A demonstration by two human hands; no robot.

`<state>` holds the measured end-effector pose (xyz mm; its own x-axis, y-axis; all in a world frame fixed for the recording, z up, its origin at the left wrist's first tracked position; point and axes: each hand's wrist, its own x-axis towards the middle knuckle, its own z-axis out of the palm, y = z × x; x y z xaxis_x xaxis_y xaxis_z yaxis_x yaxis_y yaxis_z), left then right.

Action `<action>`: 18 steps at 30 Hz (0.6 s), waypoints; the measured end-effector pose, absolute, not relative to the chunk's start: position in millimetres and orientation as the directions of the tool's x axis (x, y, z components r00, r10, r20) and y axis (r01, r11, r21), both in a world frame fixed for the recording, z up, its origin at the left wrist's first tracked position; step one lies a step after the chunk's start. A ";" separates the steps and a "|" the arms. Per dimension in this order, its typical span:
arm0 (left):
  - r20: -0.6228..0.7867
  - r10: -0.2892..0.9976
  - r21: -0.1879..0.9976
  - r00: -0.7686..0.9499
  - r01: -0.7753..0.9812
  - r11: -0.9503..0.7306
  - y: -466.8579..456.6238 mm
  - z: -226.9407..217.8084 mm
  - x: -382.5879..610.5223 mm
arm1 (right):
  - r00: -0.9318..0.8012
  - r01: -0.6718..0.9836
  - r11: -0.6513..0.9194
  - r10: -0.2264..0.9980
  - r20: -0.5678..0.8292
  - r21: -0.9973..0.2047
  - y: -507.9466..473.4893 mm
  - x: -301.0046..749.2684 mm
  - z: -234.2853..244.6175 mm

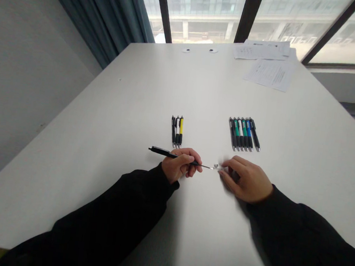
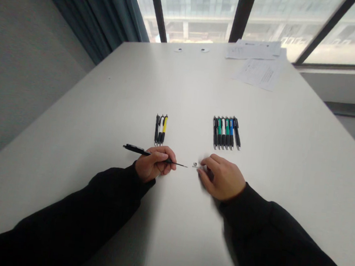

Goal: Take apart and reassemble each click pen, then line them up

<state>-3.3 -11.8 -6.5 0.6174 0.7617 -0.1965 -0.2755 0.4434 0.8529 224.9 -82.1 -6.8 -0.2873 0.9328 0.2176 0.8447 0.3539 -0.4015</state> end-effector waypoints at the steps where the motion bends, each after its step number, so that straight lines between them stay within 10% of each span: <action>1: -0.199 0.763 0.855 0.615 -0.272 0.442 -11.8 -6.7 -3.3 | -0.289 0.842 0.355 0.932 0.216 -0.405 -82.1 225.0 -7.0; 18: -0.200 0.756 0.861 0.623 -0.256 0.439 -11.7 -6.0 -4.3 | -0.274 0.814 0.353 0.933 0.231 -0.460 -80.5 224.8 -9.1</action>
